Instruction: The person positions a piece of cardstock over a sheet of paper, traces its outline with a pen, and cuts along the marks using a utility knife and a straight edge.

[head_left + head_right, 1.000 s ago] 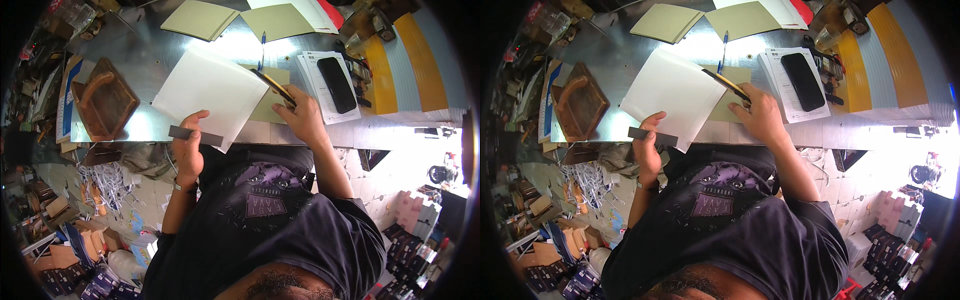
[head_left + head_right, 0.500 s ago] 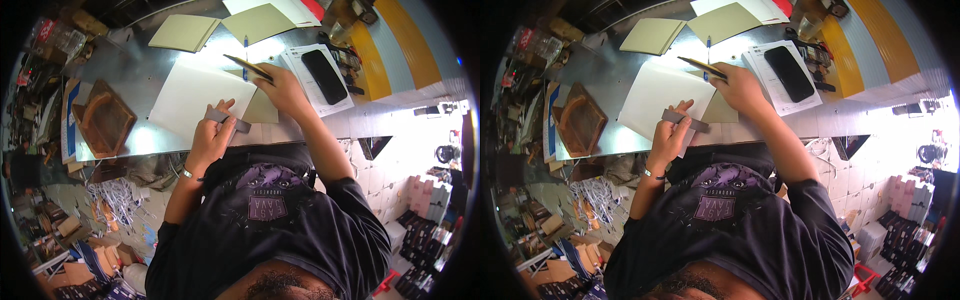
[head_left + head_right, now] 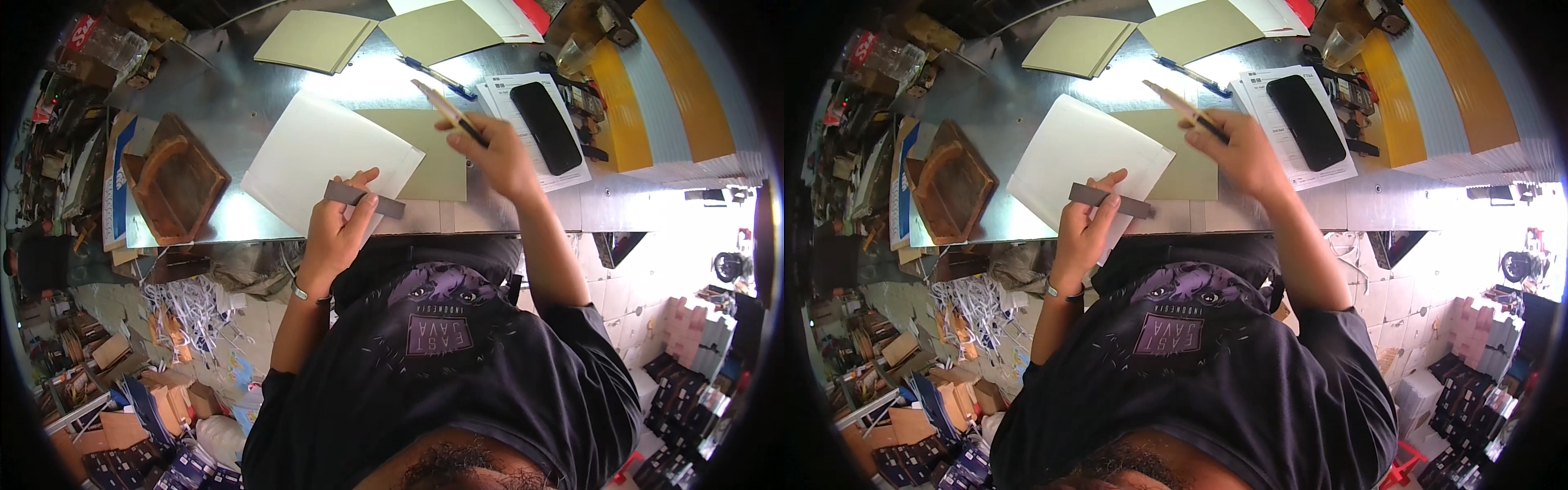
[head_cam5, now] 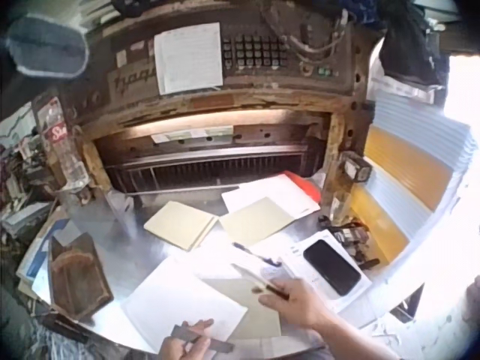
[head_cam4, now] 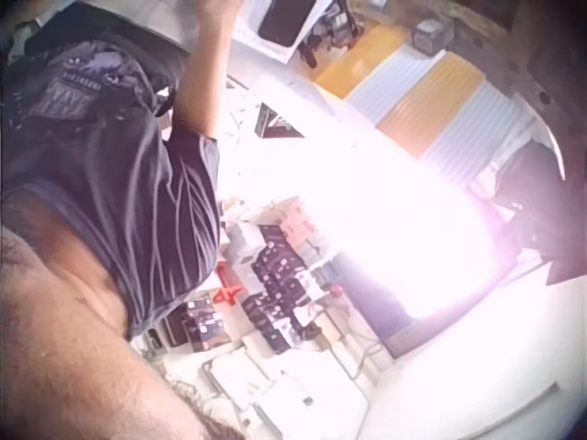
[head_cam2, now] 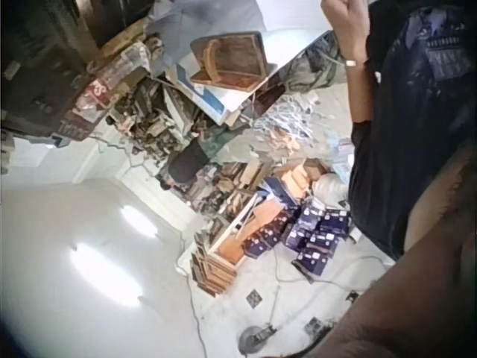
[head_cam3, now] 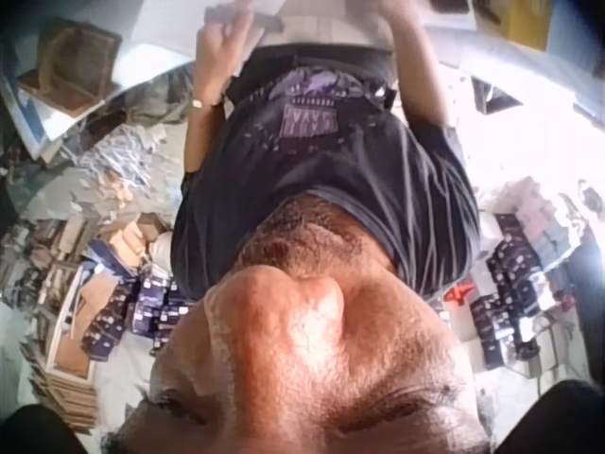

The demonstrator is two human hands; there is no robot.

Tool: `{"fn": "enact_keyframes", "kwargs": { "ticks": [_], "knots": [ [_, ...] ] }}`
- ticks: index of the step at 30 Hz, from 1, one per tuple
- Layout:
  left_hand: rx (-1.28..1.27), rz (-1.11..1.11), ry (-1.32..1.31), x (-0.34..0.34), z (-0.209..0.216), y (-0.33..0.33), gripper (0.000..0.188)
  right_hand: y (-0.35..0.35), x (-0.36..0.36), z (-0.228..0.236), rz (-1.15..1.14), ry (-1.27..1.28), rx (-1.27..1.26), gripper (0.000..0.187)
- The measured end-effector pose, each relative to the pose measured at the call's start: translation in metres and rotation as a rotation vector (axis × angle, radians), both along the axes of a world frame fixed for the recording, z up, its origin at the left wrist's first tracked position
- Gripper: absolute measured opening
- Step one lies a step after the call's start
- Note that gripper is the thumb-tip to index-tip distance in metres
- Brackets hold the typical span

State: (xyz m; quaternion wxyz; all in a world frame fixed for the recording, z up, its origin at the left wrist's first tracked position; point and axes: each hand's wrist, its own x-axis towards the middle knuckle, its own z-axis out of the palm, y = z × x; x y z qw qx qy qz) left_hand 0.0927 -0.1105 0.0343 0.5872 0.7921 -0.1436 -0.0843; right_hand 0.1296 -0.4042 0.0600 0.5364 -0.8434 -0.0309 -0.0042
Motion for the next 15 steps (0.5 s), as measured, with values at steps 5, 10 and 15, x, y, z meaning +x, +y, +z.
{"fn": "enact_keyframes", "kwargs": {
  "ticks": [5,10,15],
  "knots": [
    [0.050,-0.056,-0.203,0.003,0.013,-0.017,0.024,0.023,-0.049,-0.003,0.095,0.188,0.205,0.027],
    [0.026,-0.112,-0.300,0.008,0.008,-0.035,0.027,0.024,-0.069,-0.014,0.066,0.280,0.349,0.023],
    [0.041,-0.163,-0.265,0.004,0.003,-0.042,0.031,0.019,-0.076,-0.023,0.028,0.337,0.377,0.016]
  ]
}}
